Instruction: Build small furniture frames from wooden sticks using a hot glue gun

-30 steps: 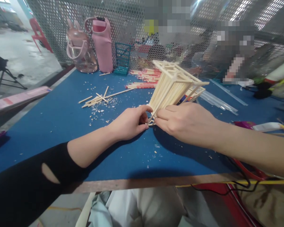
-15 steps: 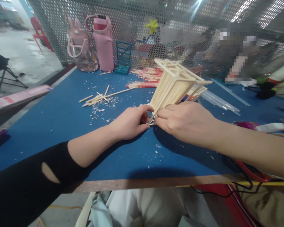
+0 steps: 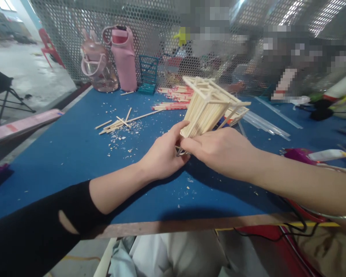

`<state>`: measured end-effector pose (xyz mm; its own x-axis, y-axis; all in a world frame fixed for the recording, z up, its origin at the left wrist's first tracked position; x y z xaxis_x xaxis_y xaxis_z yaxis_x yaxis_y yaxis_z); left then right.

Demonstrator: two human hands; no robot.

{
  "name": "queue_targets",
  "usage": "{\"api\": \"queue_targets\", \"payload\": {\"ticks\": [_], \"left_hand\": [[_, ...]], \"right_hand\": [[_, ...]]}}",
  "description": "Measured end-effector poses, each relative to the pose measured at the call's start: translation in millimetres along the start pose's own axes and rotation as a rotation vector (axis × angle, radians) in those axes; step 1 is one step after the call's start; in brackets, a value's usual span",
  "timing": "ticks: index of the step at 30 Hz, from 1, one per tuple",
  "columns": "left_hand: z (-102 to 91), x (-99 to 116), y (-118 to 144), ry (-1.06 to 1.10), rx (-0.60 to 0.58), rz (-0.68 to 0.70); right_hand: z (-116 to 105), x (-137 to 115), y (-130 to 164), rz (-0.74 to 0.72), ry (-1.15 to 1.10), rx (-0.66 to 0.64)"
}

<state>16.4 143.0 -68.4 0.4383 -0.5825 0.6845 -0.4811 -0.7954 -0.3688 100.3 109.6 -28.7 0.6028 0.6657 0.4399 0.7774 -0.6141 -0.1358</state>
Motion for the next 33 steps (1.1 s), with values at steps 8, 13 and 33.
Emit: {"api": "queue_targets", "payload": {"ticks": [8,13,33], "left_hand": [[-4.9,3,-1,-0.097,0.106,-0.085],[-5.6,2,-1,-0.076,0.11,-0.093],[-9.2,-5,-2,-0.096,0.094,-0.224]], "right_hand": [[3,-1,-1,0.009,-0.024,0.089],[-7,7,10,0.069,-0.141,0.194],[34,22,30,0.327,-0.616,0.385]]}}
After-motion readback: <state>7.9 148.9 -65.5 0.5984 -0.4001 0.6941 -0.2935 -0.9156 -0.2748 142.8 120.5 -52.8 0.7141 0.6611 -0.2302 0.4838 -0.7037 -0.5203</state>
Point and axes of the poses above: each hand's wrist, its own y-axis away from the middle knuckle, its own z-axis out of the palm, x = y × z, the point moved 6 cm from there along -y, towards the middle knuckle, and after that the axes turned 1 degree about y, right-handed, at the moved point
